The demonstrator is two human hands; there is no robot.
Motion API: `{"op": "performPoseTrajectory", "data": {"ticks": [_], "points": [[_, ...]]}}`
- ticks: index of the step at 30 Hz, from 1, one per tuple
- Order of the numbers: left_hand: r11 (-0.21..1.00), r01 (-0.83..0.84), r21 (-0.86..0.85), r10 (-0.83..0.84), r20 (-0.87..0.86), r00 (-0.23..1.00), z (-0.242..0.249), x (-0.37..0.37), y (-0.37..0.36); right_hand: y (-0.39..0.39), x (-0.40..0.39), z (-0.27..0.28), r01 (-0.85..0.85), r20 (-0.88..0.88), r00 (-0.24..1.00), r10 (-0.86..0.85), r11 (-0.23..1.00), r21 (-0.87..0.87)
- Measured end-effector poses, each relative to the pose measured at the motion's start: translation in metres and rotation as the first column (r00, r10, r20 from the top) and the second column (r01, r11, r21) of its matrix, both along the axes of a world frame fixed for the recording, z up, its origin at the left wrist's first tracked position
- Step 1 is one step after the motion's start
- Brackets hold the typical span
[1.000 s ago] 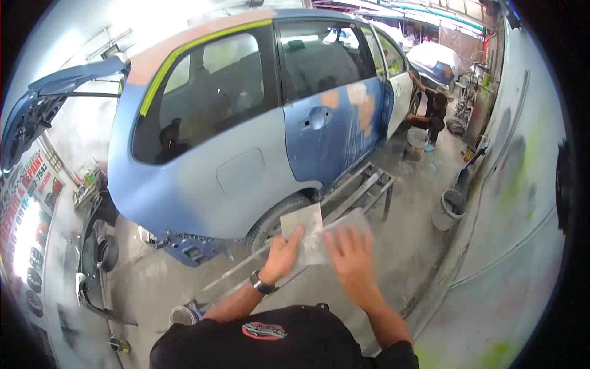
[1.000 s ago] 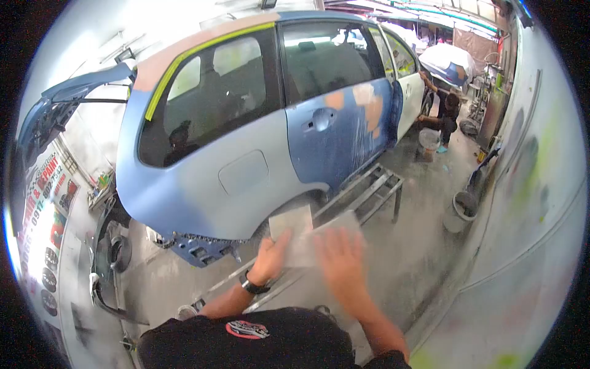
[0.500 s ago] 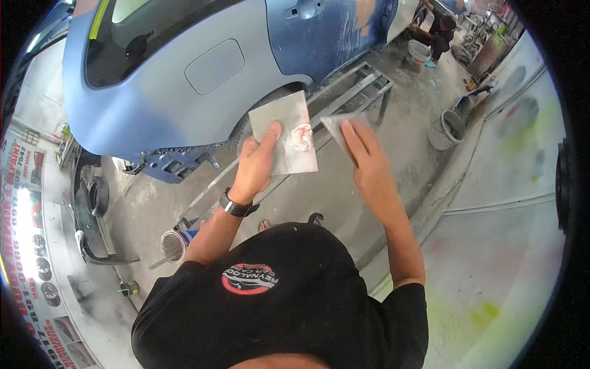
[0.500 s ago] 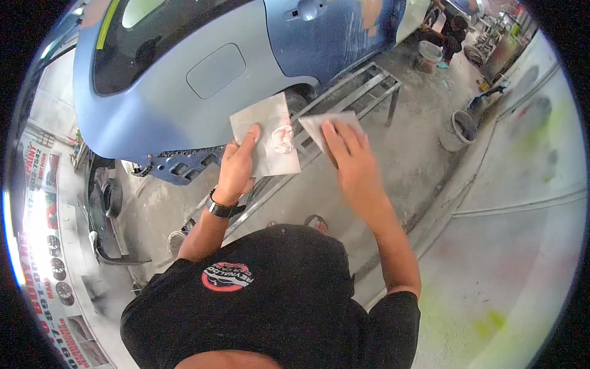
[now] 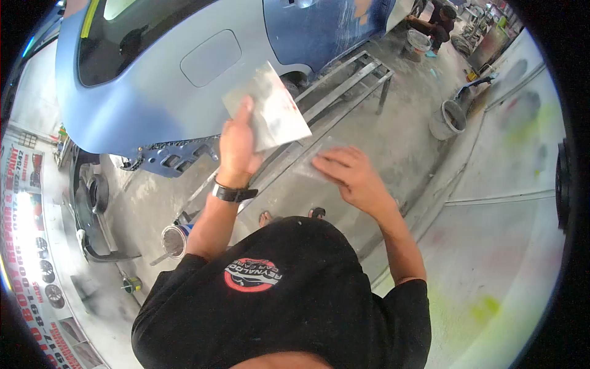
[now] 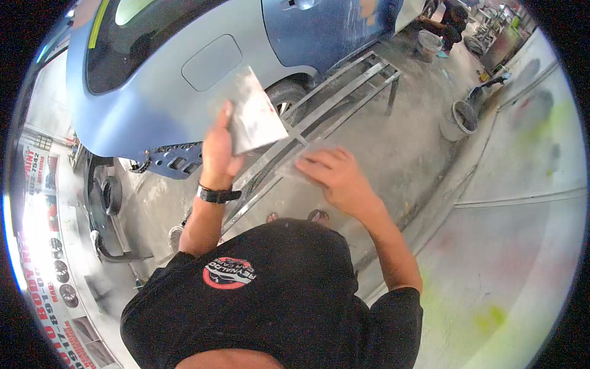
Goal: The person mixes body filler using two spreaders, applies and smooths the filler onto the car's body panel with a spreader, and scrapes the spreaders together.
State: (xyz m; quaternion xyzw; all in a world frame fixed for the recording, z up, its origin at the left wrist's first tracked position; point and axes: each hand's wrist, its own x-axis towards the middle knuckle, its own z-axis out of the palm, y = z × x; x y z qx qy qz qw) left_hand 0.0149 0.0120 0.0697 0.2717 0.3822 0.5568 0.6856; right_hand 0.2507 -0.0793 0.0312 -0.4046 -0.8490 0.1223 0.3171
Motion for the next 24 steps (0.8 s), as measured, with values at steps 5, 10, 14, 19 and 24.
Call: {"op": "performPoseTrajectory", "data": {"ticks": [5,10,14,19,24], "points": [[0.996,0.072,0.057,-0.083,0.227,0.97,0.005,0.018,-0.012,-0.004,-0.016,0.051,0.086,-0.527,0.846,-0.077,0.996,-0.008],[0.994,0.074,0.08,-0.083,0.106,0.991,-0.011,0.024,-0.025,0.008,-0.033,0.016,0.143,-0.303,0.943,-0.14,0.99,-0.011],[0.997,0.041,0.072,-0.048,0.097,0.994,-0.006,0.014,-0.027,0.02,-0.001,-0.024,0.267,0.283,0.91,-0.302,0.951,0.155],[0.962,-0.109,0.252,0.149,-0.146,0.978,-0.009,0.017,-0.025,0.015,-0.009,0.015,0.379,-0.013,0.923,-0.385,0.9,0.216],[0.968,-0.079,0.237,0.15,-0.299,0.942,-0.031,0.015,-0.017,0.009,-0.025,0.027,0.362,0.178,0.886,-0.427,0.88,0.308]]}}
